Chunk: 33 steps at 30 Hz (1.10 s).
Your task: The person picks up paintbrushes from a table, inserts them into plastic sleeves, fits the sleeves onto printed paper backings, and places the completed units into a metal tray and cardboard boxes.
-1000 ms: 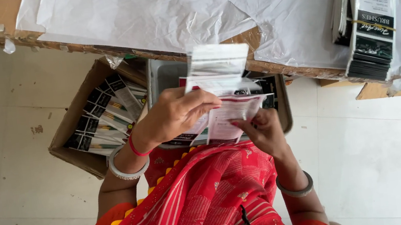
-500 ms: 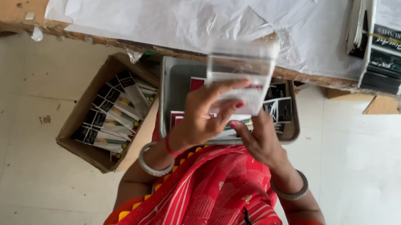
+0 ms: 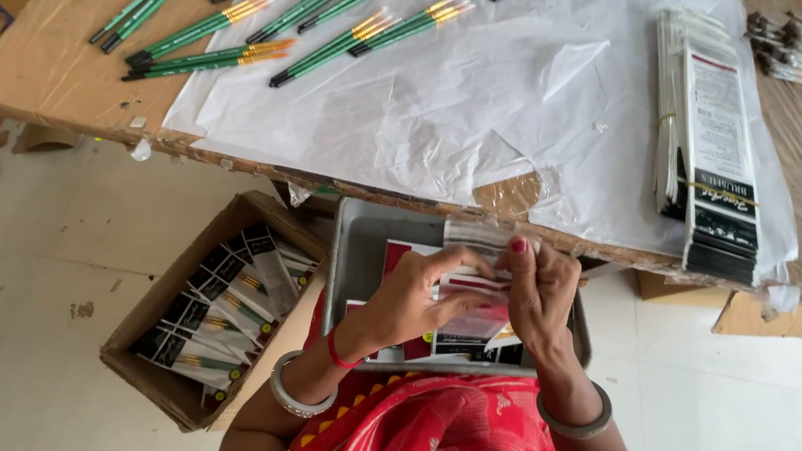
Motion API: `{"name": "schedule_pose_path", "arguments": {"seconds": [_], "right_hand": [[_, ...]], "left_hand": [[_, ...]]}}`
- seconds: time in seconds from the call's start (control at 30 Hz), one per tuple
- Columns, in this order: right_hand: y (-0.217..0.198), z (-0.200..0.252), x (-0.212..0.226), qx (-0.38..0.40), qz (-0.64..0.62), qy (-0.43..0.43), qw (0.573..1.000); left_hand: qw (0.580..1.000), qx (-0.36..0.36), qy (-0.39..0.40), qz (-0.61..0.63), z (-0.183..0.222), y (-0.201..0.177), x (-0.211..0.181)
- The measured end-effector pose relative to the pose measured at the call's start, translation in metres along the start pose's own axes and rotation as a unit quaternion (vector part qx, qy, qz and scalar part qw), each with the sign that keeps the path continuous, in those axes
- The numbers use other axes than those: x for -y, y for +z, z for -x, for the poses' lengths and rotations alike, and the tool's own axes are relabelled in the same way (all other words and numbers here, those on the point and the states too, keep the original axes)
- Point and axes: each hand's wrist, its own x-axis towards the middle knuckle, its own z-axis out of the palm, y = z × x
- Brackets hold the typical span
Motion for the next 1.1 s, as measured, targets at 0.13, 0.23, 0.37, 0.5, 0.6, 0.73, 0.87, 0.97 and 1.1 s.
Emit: {"name": "schedule_pose_path", "arguments": {"seconds": [0.13,0.23,0.37,0.5,0.6,0.73,0.87,0.97,1.1], "right_hand": [[-0.008,-0.032,0.021,0.078,0.066,-0.064,0.993],[-0.030,-0.107,0.040,0.176,0.100,-0.151,0.968],[-0.036,-0.235,0.053,0.159,0.276,-0.220,0.922],[-0.014,-0.334,-0.015,0.183,0.490,-0.178,0.833],[0.004,-0.386,-0.101,0.240,0.536,-0.171,0.791],[0.018,-0.447,-0.210,0.218,0.478,-0.343,0.779],[0.027,-0.456,-0.211,0.227,0.475,-0.310,0.792],[0.034,-0.447,-0.180,0.251,0.559,-0.323,0.721],[0.030,-0.442,-0.179,0.237,0.582,-0.320,0.709]], "left_hand": [[0.990,0.125,-0.006,-0.067,-0.020,-0.028,0.004],[0.982,0.147,-0.025,-0.115,-0.051,-0.057,0.023],[0.995,0.051,-0.069,-0.049,-0.092,-0.100,0.065],[0.996,-0.005,-0.087,-0.007,-0.094,-0.106,0.100],[0.987,-0.012,-0.137,-0.082,-0.089,-0.105,0.097],[0.981,-0.008,-0.175,-0.079,-0.091,-0.106,0.078],[0.987,0.001,-0.152,-0.041,-0.085,-0.105,0.083],[0.988,0.004,-0.151,-0.023,-0.086,-0.106,0.081],[0.983,0.010,-0.178,-0.047,-0.091,-0.108,0.073]]}}
